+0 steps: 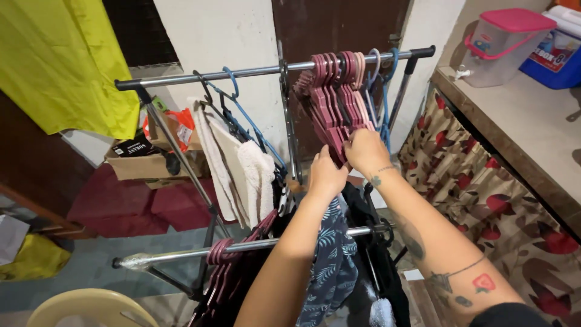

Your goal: Fold various articles of clothing and organize hangers on a rack.

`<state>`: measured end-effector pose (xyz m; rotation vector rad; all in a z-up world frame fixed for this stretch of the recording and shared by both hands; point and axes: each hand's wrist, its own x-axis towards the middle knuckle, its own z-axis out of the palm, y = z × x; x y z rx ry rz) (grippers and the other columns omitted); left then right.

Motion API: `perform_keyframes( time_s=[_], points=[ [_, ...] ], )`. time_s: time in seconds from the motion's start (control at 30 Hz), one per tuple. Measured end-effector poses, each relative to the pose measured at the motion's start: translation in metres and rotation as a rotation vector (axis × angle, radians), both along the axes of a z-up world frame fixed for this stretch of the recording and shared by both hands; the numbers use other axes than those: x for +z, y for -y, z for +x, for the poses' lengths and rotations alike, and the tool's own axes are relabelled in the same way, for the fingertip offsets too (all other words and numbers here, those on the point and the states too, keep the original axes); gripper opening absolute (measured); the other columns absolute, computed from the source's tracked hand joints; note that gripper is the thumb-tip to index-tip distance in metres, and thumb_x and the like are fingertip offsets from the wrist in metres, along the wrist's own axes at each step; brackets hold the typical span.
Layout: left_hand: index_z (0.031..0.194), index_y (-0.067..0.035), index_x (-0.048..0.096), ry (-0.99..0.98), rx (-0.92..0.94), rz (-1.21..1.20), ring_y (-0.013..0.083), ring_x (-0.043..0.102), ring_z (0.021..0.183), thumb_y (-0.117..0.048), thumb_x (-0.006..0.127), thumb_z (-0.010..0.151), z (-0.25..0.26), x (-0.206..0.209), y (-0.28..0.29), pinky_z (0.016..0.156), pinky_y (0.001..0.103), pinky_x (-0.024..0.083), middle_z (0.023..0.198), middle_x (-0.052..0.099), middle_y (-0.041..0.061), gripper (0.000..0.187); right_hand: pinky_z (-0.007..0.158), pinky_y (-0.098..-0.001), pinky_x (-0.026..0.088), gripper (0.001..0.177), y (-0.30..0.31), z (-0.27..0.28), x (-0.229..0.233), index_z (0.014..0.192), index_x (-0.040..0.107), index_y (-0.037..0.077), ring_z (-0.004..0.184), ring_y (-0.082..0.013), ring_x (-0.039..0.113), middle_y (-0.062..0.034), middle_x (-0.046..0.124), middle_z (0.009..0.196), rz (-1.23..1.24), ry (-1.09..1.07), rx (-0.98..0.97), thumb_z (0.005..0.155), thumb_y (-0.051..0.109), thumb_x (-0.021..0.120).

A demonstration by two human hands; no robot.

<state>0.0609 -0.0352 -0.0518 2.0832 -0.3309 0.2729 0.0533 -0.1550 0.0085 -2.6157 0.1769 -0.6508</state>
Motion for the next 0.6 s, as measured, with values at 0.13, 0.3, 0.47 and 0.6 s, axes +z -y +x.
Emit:
perform_keyframes(
  time_s=[0.13,0.3,0.47,0.6],
  points=[
    [0.146,-0.003,0.046,-0.247,-0.063,-0.098,0.0400,0.073,0.085,-0.040,0.077,0.077,-0.016,0.029,-0.013,0.073,0.045,0.060,0.131,0.058,0.023,0.084,0.082,-0.0523,0.055,0.023,0.005,0.005,-0.014,0.105,0.075,0.004,0.090,-0.0454,0.069,-0.0289,0.071,0.092,0.013,0.026,-0.081,0.089,0.017,0.065],
    [0.144,-0.009,0.050,-0.221,-0.061,-0.141,0.0344,0.074,0.073,-0.043,0.082,0.076,0.003,-0.008,-0.005,0.061,0.039,0.061,0.127,0.059,0.024,0.083,0.078,-0.0536,0.056,0.029,-0.001,-0.002,-0.006,0.117,0.070,0.006,0.087,-0.0445,0.071,-0.0253,0.073,0.091,-0.028,0.119,-0.122,0.091,0.019,0.063],
    [0.145,-0.010,0.051,-0.230,-0.074,-0.146,0.0324,0.074,0.069,-0.044,0.082,0.077,-0.007,0.007,-0.010,0.056,0.037,0.060,0.128,0.058,0.025,0.082,0.075,-0.0543,0.057,0.027,0.009,0.007,-0.014,0.119,0.068,0.007,0.085,-0.0448,0.072,-0.0263,0.073,0.089,-0.157,0.040,-0.235,0.094,0.013,0.059],
    [0.144,-0.012,0.049,-0.288,-0.107,-0.188,0.0317,0.074,0.068,-0.042,0.082,0.075,-0.010,0.013,-0.008,0.051,0.038,0.061,0.132,0.056,0.024,0.082,0.075,-0.0536,0.057,0.027,0.012,0.007,-0.008,0.113,0.071,0.006,0.086,-0.0451,0.072,-0.0276,0.073,0.090,-0.180,0.030,-0.232,0.089,0.010,0.060]
  ],
)
